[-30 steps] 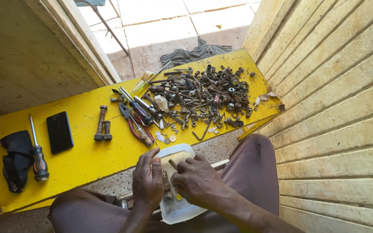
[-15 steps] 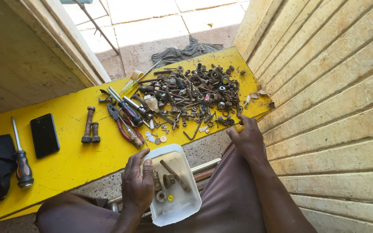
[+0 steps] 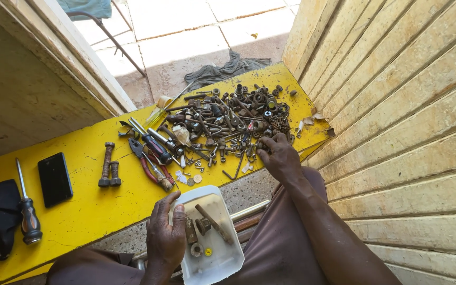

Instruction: The person sits at a yellow workbench and sorts a pile of small metal parts, including bolts, nuts, washers, and threaded rods. They pick items from the table, examine them, and place selected pieces into a white plastic container held in their lap.

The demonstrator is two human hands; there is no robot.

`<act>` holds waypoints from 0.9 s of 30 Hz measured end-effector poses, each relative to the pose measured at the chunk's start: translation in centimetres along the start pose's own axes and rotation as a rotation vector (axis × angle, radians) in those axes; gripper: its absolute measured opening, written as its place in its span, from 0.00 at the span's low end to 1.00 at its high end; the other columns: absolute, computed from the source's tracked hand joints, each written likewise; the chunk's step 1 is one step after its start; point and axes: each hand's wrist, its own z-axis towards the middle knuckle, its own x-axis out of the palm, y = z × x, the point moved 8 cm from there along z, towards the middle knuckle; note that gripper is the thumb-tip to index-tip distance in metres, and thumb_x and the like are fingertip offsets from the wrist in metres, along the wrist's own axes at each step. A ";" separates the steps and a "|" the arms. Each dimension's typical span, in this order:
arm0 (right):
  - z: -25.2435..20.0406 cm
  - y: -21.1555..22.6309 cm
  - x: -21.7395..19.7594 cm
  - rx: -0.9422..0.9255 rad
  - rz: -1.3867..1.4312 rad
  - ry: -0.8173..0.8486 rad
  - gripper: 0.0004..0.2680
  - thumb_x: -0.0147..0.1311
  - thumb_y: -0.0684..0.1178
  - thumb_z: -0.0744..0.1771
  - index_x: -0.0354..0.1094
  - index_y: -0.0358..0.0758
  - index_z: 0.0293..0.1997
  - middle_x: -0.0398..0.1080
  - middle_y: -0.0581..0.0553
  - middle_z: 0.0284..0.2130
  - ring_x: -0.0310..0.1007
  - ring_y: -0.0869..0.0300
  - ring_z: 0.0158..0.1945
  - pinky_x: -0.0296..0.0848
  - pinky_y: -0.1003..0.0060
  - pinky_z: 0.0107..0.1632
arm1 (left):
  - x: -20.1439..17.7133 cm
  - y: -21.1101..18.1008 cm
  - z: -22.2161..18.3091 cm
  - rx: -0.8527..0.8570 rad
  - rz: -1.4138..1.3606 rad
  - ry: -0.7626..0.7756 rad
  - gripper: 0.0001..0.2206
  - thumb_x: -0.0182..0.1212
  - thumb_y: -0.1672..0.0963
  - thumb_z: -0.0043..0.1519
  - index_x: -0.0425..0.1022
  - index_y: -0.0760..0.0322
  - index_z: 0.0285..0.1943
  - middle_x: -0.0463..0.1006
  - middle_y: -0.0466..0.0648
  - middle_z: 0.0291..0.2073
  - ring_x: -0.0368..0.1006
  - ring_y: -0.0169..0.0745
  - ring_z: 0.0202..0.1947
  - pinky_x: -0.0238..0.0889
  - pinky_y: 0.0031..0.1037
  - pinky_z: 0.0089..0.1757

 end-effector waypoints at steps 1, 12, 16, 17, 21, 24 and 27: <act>-0.1 -0.2 -0.1 -0.002 -0.001 0.001 0.19 0.56 0.61 0.70 0.69 0.53 0.69 0.64 0.45 0.53 0.74 0.52 0.45 0.83 0.54 0.46 | 0.1 0.1 0.0 -0.001 -0.001 -0.002 0.21 0.46 0.49 0.68 0.75 0.50 0.68 0.78 0.45 0.64 0.72 0.50 0.64 0.61 0.49 0.59; -8.3 9.6 -4.7 -0.067 0.642 0.214 0.10 0.61 0.45 0.67 0.77 0.48 0.54 0.77 0.47 0.47 0.80 0.61 0.40 0.88 0.69 0.42 | -0.1 0.2 -0.3 0.005 -0.037 -0.011 0.25 0.40 0.44 0.69 0.76 0.50 0.68 0.79 0.45 0.64 0.73 0.50 0.64 0.61 0.48 0.59; -14.5 18.9 -3.7 -0.428 0.438 0.468 0.13 0.67 0.46 0.65 0.77 0.43 0.57 0.76 0.47 0.45 0.78 0.60 0.45 0.82 0.70 0.47 | -0.1 -0.1 -0.3 0.004 -0.064 0.016 0.29 0.36 0.41 0.68 0.74 0.50 0.69 0.78 0.47 0.65 0.73 0.50 0.64 0.62 0.47 0.57; -16.0 20.4 -2.0 -0.414 0.164 0.670 0.14 0.61 0.53 0.68 0.74 0.50 0.61 0.72 0.49 0.52 0.75 0.57 0.47 0.77 0.64 0.52 | -0.3 -0.3 -0.3 0.018 -0.067 0.007 0.29 0.36 0.42 0.68 0.75 0.51 0.69 0.78 0.47 0.65 0.73 0.49 0.65 0.61 0.47 0.58; -17.7 20.4 3.0 -0.441 -0.286 0.823 0.12 0.51 0.58 0.74 0.73 0.51 0.62 0.68 0.47 0.47 0.70 0.59 0.37 0.77 0.61 0.42 | -0.2 0.2 -0.5 0.044 -0.039 -0.012 0.28 0.36 0.42 0.69 0.76 0.50 0.68 0.78 0.43 0.66 0.72 0.47 0.66 0.55 0.49 0.60; -17.8 20.7 2.1 -0.450 -0.292 0.870 0.14 0.55 0.56 0.71 0.70 0.58 0.66 0.68 0.51 0.53 0.72 0.60 0.42 0.77 0.63 0.46 | -0.4 0.1 -0.7 0.034 -0.037 -0.030 0.27 0.37 0.43 0.69 0.76 0.48 0.68 0.79 0.43 0.66 0.73 0.47 0.65 0.56 0.48 0.59; -17.3 20.3 0.6 -0.480 0.029 0.799 0.15 0.55 0.55 0.71 0.72 0.53 0.66 0.72 0.52 0.56 0.75 0.60 0.44 0.77 0.64 0.48 | -0.3 0.3 -0.7 0.047 -0.041 -0.036 0.26 0.38 0.43 0.70 0.76 0.48 0.68 0.79 0.42 0.65 0.73 0.46 0.65 0.54 0.49 0.60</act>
